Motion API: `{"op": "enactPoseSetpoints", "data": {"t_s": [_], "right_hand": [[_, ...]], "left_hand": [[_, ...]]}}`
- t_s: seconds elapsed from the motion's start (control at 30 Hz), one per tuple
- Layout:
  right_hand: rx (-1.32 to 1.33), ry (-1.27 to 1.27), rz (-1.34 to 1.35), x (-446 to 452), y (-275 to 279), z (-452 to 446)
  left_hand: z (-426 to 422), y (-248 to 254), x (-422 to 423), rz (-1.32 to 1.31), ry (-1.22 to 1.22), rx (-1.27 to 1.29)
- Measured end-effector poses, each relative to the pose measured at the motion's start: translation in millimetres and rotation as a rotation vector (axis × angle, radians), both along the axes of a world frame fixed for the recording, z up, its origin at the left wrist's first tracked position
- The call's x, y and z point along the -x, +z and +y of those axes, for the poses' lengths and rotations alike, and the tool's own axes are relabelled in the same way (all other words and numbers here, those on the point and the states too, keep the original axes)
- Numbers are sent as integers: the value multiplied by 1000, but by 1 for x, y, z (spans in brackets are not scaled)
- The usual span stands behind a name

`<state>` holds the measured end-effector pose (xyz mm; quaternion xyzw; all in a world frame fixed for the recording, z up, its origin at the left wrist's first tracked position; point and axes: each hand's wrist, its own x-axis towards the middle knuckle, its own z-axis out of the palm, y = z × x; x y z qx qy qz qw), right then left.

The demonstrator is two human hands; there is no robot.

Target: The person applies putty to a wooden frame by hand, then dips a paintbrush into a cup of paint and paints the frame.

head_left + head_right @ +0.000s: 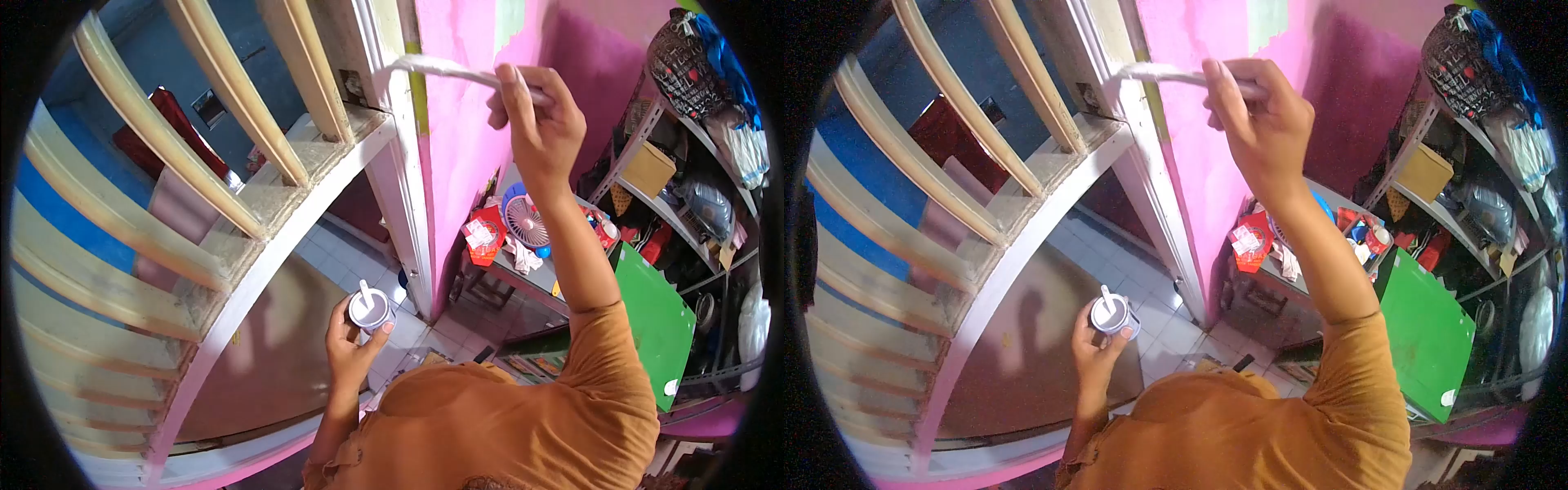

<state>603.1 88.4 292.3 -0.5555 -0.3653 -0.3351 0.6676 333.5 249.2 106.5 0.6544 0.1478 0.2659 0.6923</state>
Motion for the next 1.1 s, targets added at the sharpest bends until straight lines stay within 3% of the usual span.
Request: {"op": "enactPoseSetpoints", "data": {"t_s": [0.33, 0.63, 1.1], "right_hand": [[401, -168, -171, 18, -39, -20], [505, -201, -278, 18, -25, -11], [445, -258, -352, 18, -17, -6]], "left_hand": [[5, -16, 12, 8, 42, 39], [3, -13, 15, 21, 38, 58], [3, -16, 17, 39, 29, 72]]}}
